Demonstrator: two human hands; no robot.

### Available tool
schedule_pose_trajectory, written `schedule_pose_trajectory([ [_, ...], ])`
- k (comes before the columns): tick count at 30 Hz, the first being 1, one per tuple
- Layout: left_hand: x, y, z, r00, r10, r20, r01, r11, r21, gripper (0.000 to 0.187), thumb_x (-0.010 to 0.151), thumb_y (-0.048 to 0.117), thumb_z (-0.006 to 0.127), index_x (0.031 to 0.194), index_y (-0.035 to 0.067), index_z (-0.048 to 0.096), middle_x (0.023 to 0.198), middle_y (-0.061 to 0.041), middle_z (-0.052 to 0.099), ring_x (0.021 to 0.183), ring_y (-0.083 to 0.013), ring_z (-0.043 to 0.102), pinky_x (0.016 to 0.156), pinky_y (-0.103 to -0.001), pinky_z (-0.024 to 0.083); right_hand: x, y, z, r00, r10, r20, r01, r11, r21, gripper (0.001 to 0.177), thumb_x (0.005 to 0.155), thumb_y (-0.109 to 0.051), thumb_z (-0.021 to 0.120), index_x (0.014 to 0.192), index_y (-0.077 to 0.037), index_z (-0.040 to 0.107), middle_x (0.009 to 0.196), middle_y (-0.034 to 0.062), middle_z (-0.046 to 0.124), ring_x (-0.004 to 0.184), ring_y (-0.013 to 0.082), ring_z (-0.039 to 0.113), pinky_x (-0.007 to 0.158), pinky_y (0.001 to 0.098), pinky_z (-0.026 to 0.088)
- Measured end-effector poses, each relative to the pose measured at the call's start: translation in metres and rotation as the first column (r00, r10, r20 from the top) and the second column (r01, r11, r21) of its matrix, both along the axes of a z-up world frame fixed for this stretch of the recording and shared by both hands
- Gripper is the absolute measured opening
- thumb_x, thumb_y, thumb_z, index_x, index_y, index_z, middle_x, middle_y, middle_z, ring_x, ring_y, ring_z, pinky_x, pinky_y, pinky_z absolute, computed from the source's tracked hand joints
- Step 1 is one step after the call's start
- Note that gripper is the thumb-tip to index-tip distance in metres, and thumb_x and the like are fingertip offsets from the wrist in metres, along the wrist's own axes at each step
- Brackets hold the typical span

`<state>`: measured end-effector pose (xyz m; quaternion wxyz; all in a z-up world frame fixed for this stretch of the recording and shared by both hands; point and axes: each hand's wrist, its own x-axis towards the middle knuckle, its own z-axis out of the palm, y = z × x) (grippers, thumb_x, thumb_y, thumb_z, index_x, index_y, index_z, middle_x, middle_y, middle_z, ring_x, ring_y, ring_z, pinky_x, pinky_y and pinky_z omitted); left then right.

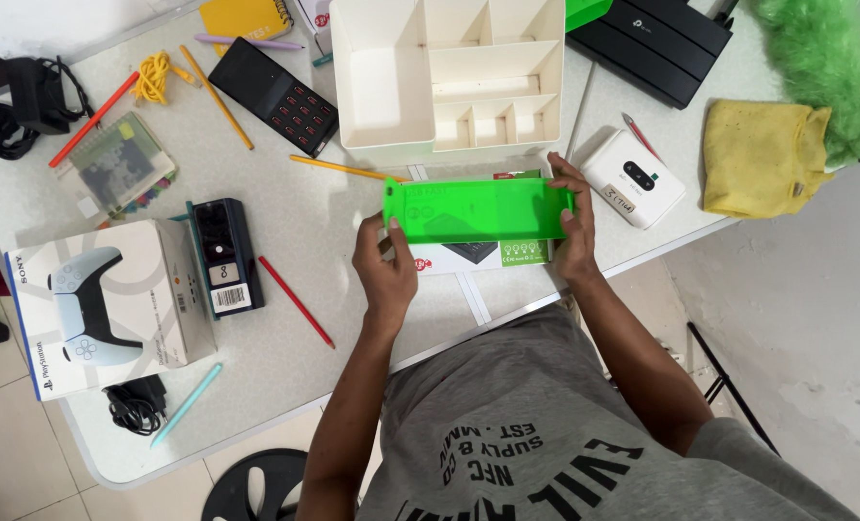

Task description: The person organizes stationery items on a white table. They wipe a green pencil case with a yellow cloth, then place several colored pencils and pens into the case. The person also moves a white plastic organizer and handles a box of a USB fast charger.

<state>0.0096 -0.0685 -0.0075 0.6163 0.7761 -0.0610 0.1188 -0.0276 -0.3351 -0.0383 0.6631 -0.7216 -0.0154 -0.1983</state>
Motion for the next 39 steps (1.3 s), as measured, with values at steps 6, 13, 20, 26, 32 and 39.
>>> schedule_pose_trajectory([
  [6, 0.001, 0.006, -0.021, 0.980, 0.028, -0.195, -0.052, 0.992, -0.118, 0.014, 0.113, 0.008, 0.052, 0.122, -0.003, 0.053, 0.106, -0.016, 0.064, 0.080, -0.0179, 0.063, 0.061, -0.027, 0.052, 0.000, -0.004, -0.007, 0.998, 0.007, 0.058, -0.022, 0.967, 0.253, 0.034, 0.101, -0.031, 0.042, 0.130, -0.013, 0.038, 0.164, 0.0290, 0.039, 0.161, 0.0414, 0.028, 0.139, 0.0557, 0.014],
  [13, 0.001, 0.003, -0.012, 0.991, 0.056, 0.122, -0.063, 0.997, 0.047, 0.060, 0.111, 0.005, 0.052, 0.156, 0.003, 0.013, 0.158, -0.024, 0.030, 0.148, -0.0345, 0.035, 0.118, -0.048, 0.039, -0.008, -0.016, -0.013, 0.996, 0.063, 0.064, -0.082, 0.929, 0.362, 0.035, 0.099, -0.018, 0.039, 0.133, -0.015, 0.029, 0.159, 0.0349, 0.043, 0.154, 0.0454, 0.040, 0.136, 0.0585, 0.028],
  [20, 0.000, -0.006, 0.013, 0.909, -0.101, 0.405, -0.198, 0.750, 0.631, 0.035, 0.102, 0.007, 0.066, 0.136, 0.012, 0.064, 0.162, -0.019, 0.030, 0.156, -0.0395, 0.018, 0.125, -0.063, 0.013, -0.010, -0.020, -0.012, 0.996, 0.092, 0.007, -0.088, 0.925, 0.370, 0.039, 0.100, -0.019, 0.041, 0.136, -0.016, 0.027, 0.161, 0.0329, 0.040, 0.153, 0.0457, 0.041, 0.131, 0.0587, 0.033],
  [26, -0.006, -0.069, 0.036, 0.875, -0.356, 0.329, -0.038, 0.626, 0.779, 0.035, 0.102, 0.018, 0.072, 0.137, 0.014, 0.068, 0.169, -0.015, 0.032, 0.160, -0.0342, 0.023, 0.119, -0.067, 0.000, -0.019, -0.022, -0.008, 0.997, 0.044, -0.067, -0.020, 0.942, 0.334, 0.046, 0.098, -0.018, 0.044, 0.140, -0.014, 0.026, 0.165, 0.0311, 0.036, 0.153, 0.0428, 0.041, 0.130, 0.0554, 0.033],
  [32, -0.005, -0.095, 0.057, 0.827, -0.540, 0.157, 0.117, 0.438, 0.891, 0.052, 0.102, 0.034, 0.068, 0.149, 0.014, 0.060, 0.171, -0.016, 0.031, 0.162, -0.0307, 0.023, 0.130, -0.063, 0.011, -0.021, -0.030, -0.008, 0.999, 0.024, -0.034, -0.018, 0.988, 0.152, 0.040, 0.100, -0.012, 0.039, 0.139, -0.009, 0.026, 0.161, 0.0309, 0.042, 0.151, 0.0393, 0.045, 0.130, 0.0528, 0.034],
  [39, 0.021, -0.104, 0.050, 0.716, -0.694, -0.077, 0.394, 0.311, 0.865, 0.093, 0.087, 0.063, 0.067, 0.158, 0.009, 0.039, 0.164, -0.023, 0.029, 0.155, -0.0374, 0.023, 0.125, -0.063, 0.015, -0.014, -0.026, 0.002, 0.999, 0.042, 0.020, -0.044, 0.991, 0.124, 0.047, 0.090, -0.006, 0.038, 0.136, -0.009, 0.027, 0.158, 0.0338, 0.045, 0.150, 0.0426, 0.047, 0.131, 0.0554, 0.034],
])
